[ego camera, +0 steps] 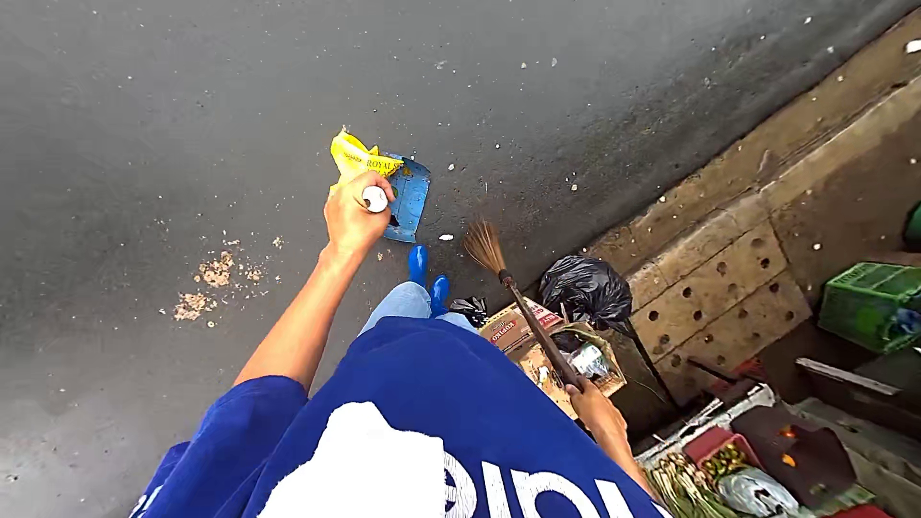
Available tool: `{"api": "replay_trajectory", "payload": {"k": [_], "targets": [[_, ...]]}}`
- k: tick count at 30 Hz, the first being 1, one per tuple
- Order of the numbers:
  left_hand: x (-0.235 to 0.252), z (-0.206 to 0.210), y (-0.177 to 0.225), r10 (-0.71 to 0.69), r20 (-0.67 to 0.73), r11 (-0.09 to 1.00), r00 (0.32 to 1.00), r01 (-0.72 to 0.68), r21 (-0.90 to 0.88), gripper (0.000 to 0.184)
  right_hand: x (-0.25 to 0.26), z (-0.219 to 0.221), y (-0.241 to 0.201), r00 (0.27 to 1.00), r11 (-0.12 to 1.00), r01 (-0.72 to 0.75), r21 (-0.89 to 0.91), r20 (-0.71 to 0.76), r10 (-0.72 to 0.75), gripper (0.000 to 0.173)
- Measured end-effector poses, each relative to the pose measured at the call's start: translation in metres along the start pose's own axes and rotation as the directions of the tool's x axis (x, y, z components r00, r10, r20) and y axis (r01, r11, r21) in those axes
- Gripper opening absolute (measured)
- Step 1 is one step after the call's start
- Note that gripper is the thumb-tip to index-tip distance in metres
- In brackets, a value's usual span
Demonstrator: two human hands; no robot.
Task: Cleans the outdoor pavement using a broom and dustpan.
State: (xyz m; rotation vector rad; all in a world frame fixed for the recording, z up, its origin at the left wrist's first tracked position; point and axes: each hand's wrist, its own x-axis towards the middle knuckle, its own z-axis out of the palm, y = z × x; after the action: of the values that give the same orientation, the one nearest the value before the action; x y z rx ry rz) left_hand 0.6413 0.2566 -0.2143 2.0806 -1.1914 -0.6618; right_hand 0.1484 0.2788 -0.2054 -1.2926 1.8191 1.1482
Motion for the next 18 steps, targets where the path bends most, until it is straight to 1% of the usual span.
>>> {"api": "replay_trajectory", "payload": {"k": [2,3,4,5,7,8,10,11,13,15,16,18], "targets": [[-0.015,0.018,0.004,-0.008,0.043,0.997,0.999,0.004,0.074,0.017,0.018,0.012,-0.014,0.984,0.992,0.122,0.022,0.130,-0.124,0.045],[-0.023,0.027,-0.002,-0.015,0.060,0.994,0.998,0.008,0.106,0.017,0.023,0.017,-0.013,0.968,0.983,0.158,0.089,0.181,-0.172,0.045],[-0.032,0.034,-0.009,-0.032,0.062,0.992,0.998,0.024,0.122,0.018,0.027,0.017,-0.005,0.961,0.972,0.166,0.167,0.195,-0.198,0.044],[-0.038,0.037,-0.015,-0.049,0.039,0.992,0.998,0.044,0.115,0.018,0.026,0.010,0.003,0.962,0.956,0.166,0.242,0.171,-0.211,0.042],[-0.041,0.029,-0.026,-0.076,-0.022,0.994,0.997,0.077,0.079,0.018,0.015,-0.014,0.015,0.973,0.936,0.131,0.327,0.137,-0.184,0.042],[-0.046,0.025,-0.030,-0.093,-0.042,0.993,0.995,0.096,0.063,0.018,0.011,-0.026,0.021,0.981,0.948,0.133,0.290,0.099,-0.168,0.043],[-0.057,0.021,-0.040,-0.130,-0.073,0.990,0.989,0.133,0.040,0.018,0.014,-0.038,0.017,0.981,0.974,0.194,0.118,-0.044,-0.190,0.044],[-0.062,0.018,-0.045,-0.146,-0.087,0.989,0.985,0.149,0.025,0.019,0.020,-0.038,0.003,0.973,0.976,0.211,0.045,-0.109,-0.206,0.044],[-0.075,0.012,-0.054,-0.183,-0.115,0.983,0.976,0.185,0.008,0.019,0.038,-0.025,-0.041,0.959,0.973,0.229,-0.039,-0.161,-0.232,0.046],[-0.088,0.003,-0.065,-0.216,-0.143,0.976,0.966,0.213,-0.038,0.019,0.062,-0.023,-0.081,0.950,0.957,0.282,-0.070,-0.118,-0.289,0.043],[-0.100,-0.004,-0.073,-0.243,-0.164,0.969,0.956,0.234,-0.074,0.020,0.064,-0.029,-0.090,0.944,0.946,0.314,-0.080,-0.079,-0.320,0.042],[-0.128,-0.028,-0.104,-0.286,-0.233,0.954,0.929,0.254,-0.161,0.019,0.051,-0.054,-0.095,0.931,0.932,0.363,0.024,-0.049,-0.361,0.039]]}}
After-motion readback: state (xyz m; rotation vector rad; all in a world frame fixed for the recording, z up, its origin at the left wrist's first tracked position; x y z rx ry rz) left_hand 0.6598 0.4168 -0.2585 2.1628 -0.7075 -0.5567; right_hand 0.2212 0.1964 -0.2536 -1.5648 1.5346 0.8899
